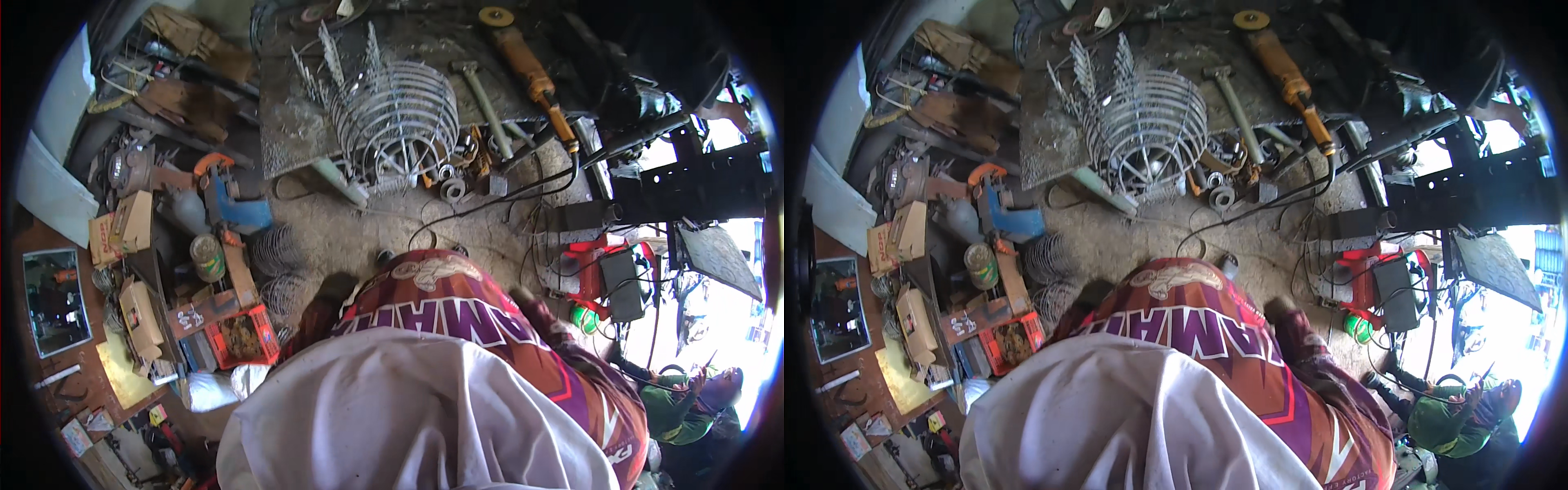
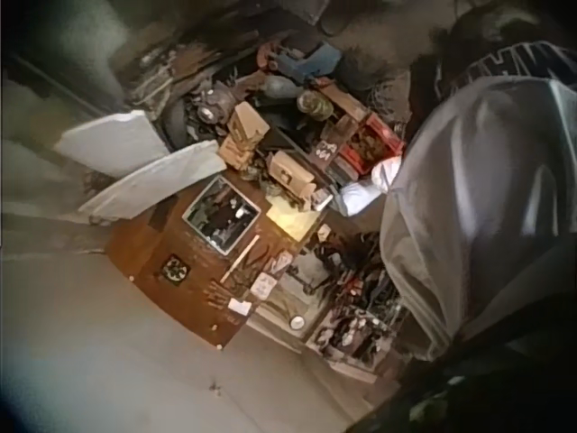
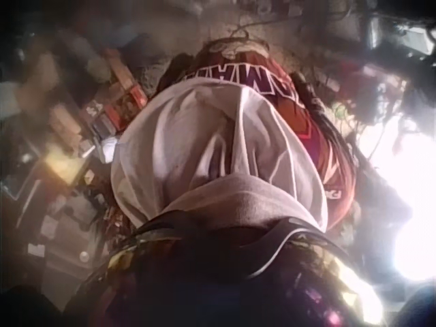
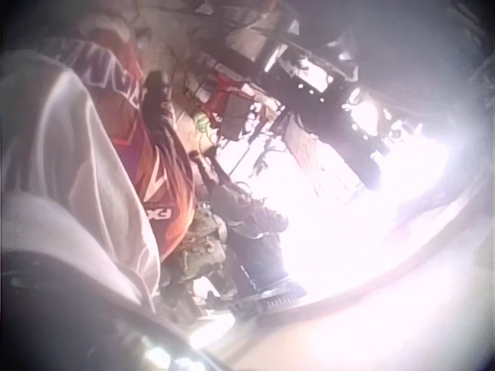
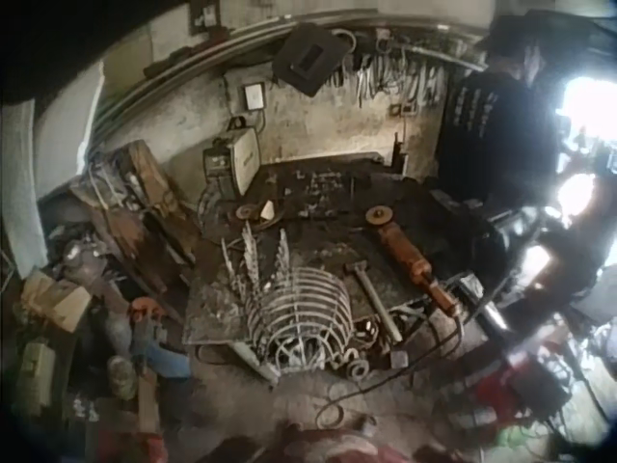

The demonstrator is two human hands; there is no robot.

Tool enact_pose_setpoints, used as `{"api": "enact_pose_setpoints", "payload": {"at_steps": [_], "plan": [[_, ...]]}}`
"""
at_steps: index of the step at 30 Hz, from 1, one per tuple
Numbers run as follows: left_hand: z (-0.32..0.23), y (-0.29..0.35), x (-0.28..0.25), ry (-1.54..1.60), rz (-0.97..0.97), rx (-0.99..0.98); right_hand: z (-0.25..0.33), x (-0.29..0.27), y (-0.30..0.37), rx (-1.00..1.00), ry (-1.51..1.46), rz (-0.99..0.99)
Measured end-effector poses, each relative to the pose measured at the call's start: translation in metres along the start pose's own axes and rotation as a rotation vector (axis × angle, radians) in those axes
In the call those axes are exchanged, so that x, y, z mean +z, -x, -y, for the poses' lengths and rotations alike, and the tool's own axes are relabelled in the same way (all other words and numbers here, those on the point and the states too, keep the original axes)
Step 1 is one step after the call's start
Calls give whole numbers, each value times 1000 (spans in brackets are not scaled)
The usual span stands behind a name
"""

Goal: The person uses a welding tool to fuse together parts of a wire frame structure and a metal pipe. They hold the metal parts together by hand or with a tool, apply the welding arc to multiple joints, and tap the metal with a hammer to adjust or secure it.

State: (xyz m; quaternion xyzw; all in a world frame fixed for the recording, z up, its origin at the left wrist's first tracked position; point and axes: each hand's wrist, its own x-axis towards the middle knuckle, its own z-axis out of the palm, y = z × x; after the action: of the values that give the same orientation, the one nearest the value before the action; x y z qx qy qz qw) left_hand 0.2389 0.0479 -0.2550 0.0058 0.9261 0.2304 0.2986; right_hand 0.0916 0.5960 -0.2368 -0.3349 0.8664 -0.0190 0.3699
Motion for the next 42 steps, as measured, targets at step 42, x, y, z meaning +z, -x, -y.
{"api": "enact_pose_setpoints", "payload": {"at_steps": [42], "plan": [[-54, -54, -367, 14, -961, -176, 120, -3, -20, 474, -624, -39]]}}
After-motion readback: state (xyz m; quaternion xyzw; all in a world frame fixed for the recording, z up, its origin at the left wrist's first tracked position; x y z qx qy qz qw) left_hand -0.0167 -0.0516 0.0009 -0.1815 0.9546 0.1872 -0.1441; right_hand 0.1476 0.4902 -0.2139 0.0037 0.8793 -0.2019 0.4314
